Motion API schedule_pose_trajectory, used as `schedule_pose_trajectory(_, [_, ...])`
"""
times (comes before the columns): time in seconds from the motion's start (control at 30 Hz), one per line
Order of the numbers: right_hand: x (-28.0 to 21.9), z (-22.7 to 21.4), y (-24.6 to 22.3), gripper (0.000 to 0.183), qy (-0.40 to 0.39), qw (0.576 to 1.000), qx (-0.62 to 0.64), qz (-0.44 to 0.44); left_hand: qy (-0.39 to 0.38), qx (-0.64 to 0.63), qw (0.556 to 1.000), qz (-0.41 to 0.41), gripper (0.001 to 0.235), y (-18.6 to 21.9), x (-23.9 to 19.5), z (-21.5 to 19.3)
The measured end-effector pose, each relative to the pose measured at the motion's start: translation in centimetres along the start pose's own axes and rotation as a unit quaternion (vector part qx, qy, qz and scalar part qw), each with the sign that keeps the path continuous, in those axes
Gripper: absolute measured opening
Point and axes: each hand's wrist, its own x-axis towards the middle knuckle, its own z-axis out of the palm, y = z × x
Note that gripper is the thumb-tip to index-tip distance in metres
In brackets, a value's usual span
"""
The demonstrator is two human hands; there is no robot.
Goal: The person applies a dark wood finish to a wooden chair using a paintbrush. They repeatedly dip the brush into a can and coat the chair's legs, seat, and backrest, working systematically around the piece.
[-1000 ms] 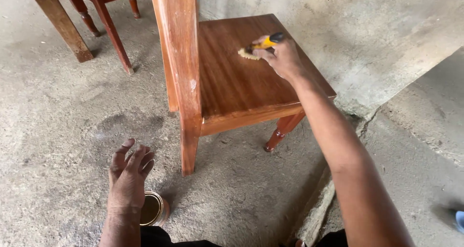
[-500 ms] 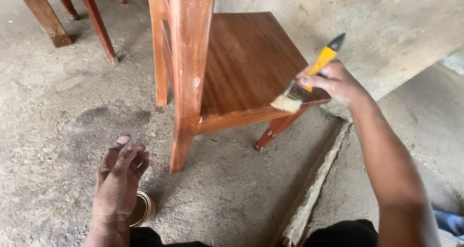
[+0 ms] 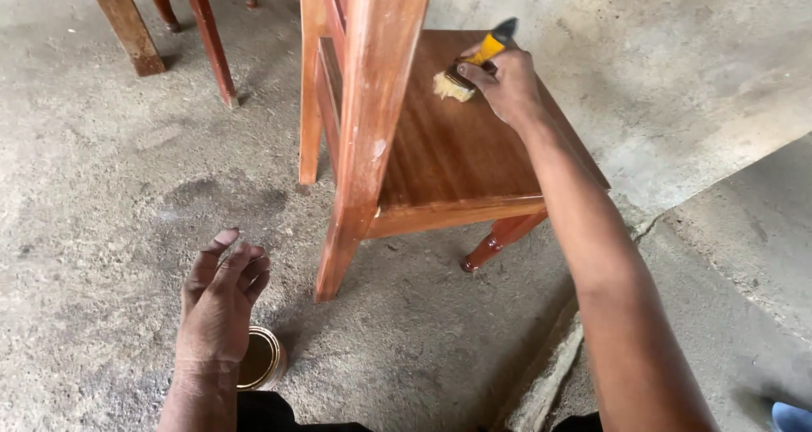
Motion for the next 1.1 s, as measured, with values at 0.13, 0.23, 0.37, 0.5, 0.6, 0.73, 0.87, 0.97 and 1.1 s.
schedule_pose_trajectory(0.13, [-7.7,1.1,-5.1,0.02,-0.026,0.994,0.014,-0.107,-0.032,-0.041,0.999,0.011,0.039,-0.4,-0.6,-1.1])
schedule_pose_trajectory(0.23, [-12.8,-0.5,-5.6,0.018,-0.038,0.977,-0.034,-0.205,-0.039,-0.001,0.999,0.016,0.037,0.6,-1.4,-0.2])
schedule_pose_trajectory(0.37, [-13.9,-4.9,-9.4,0.015,-0.131,0.981,-0.114,-0.08,-0.033,0.026,0.999,0.025,0.036,0.3,-1.4,0.6])
schedule_pose_trajectory(0.5, [-13.1,-5.2,-12.7,0.012,-0.226,0.974,-0.003,0.031,-0.037,0.024,0.999,0.011,0.03,0.4,-2.2,1.7])
schedule_pose_trajectory(0.6, [-11.4,-1.3,-12.4,0.014,-0.21,0.977,0.031,0.016,-0.04,0.039,0.998,0.016,0.031,0.5,-2.4,2.2])
schedule_pose_trajectory(0.73, [-8.6,3.2,-10.7,0.019,-0.128,0.988,0.081,0.035,-0.042,0.05,0.998,0.022,0.034,0.0,-2.2,1.9])
schedule_pose_trajectory(0.87, [-9.8,3.5,-11.5,0.02,0.023,0.989,0.045,-0.141,-0.047,0.039,0.998,0.03,0.033,-0.1,-1.6,1.4])
schedule_pose_trajectory(0.97, [-14.0,1.9,-13.8,0.014,-0.022,0.989,0.078,-0.122,-0.034,0.017,0.999,0.02,0.031,-0.2,-1.1,0.5])
schedule_pose_trajectory(1.1, [-19.1,-0.3,-16.0,0.013,-0.155,0.982,0.054,-0.099,-0.031,-0.088,0.993,0.077,0.026,0.3,-1.3,-0.9])
